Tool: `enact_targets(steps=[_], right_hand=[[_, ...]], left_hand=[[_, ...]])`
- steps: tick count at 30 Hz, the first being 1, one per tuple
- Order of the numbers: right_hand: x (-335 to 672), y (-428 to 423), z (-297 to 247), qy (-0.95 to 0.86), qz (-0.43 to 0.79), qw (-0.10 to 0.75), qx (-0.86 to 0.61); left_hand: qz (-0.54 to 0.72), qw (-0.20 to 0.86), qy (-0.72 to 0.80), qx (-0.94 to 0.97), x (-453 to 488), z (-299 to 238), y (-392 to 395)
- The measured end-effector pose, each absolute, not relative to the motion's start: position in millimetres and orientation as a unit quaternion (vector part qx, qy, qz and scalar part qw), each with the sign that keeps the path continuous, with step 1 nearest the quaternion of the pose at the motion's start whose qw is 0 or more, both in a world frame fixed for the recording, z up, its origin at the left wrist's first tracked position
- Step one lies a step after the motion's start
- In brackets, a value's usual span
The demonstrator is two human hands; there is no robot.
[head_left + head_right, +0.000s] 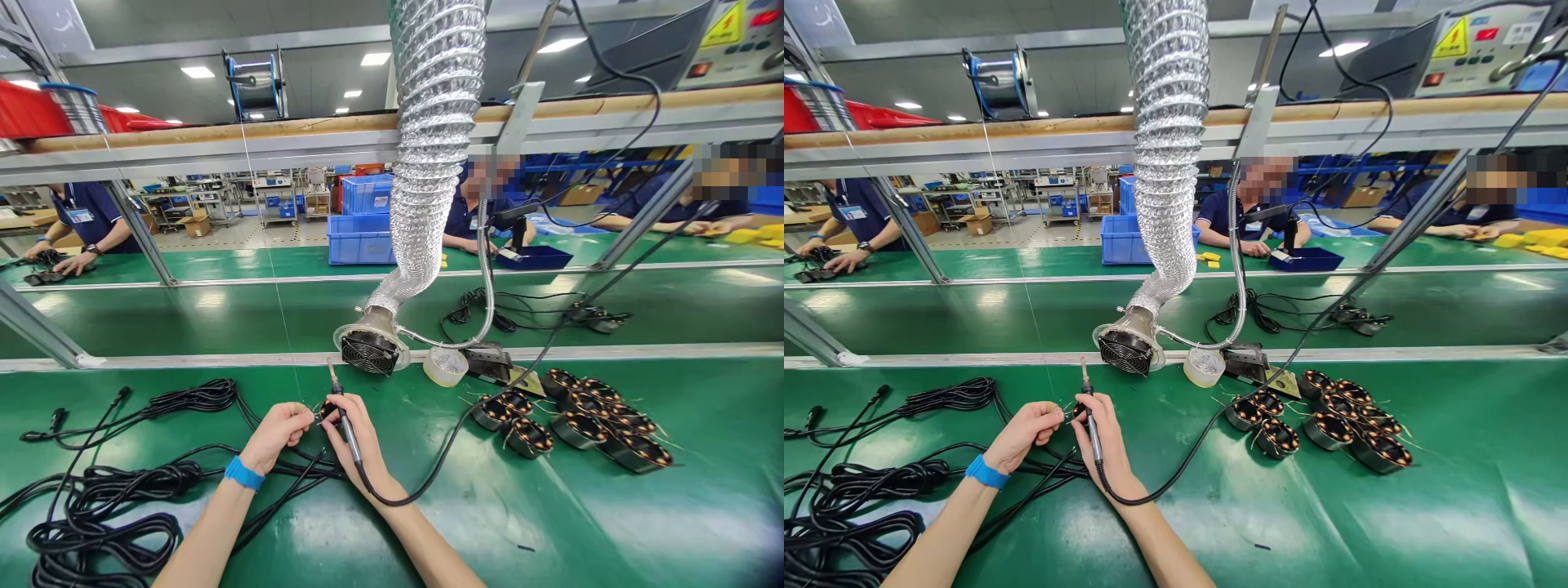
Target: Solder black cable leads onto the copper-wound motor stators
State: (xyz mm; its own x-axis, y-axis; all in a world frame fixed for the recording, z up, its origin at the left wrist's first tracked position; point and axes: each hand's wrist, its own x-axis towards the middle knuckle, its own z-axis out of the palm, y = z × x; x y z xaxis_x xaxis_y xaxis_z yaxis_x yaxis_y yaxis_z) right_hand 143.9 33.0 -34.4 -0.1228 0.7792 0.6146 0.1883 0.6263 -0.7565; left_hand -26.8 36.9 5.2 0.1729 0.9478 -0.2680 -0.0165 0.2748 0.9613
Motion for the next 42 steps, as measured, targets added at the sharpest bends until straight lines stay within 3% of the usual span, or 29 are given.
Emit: enact_targets(steps=[9,25,32,42], right_hand=[[137.3,31.5,-32.6,-0.648,0.276,0.592,-0.392],[162.2,4.1,-23.2,-0.62,0.145,0.659,-0.4],[165.6,-4.9,-18.7,-0.662,0.106,0.64,-0.375],[163.7,-3.5,-22.0,-0.664,0.156,0.617,-0.393]], left_hand=[[0.386,0.6,0.535,0.452,-24.8,1.9,35.5],[0.378,0.572,0.556,0.47,-20.7,2.9,34.0],[0.379,0.567,0.559,0.472,-19.4,3.9,33.4],[0.381,0.567,0.555,0.474,-20.4,3.9,32.6]])
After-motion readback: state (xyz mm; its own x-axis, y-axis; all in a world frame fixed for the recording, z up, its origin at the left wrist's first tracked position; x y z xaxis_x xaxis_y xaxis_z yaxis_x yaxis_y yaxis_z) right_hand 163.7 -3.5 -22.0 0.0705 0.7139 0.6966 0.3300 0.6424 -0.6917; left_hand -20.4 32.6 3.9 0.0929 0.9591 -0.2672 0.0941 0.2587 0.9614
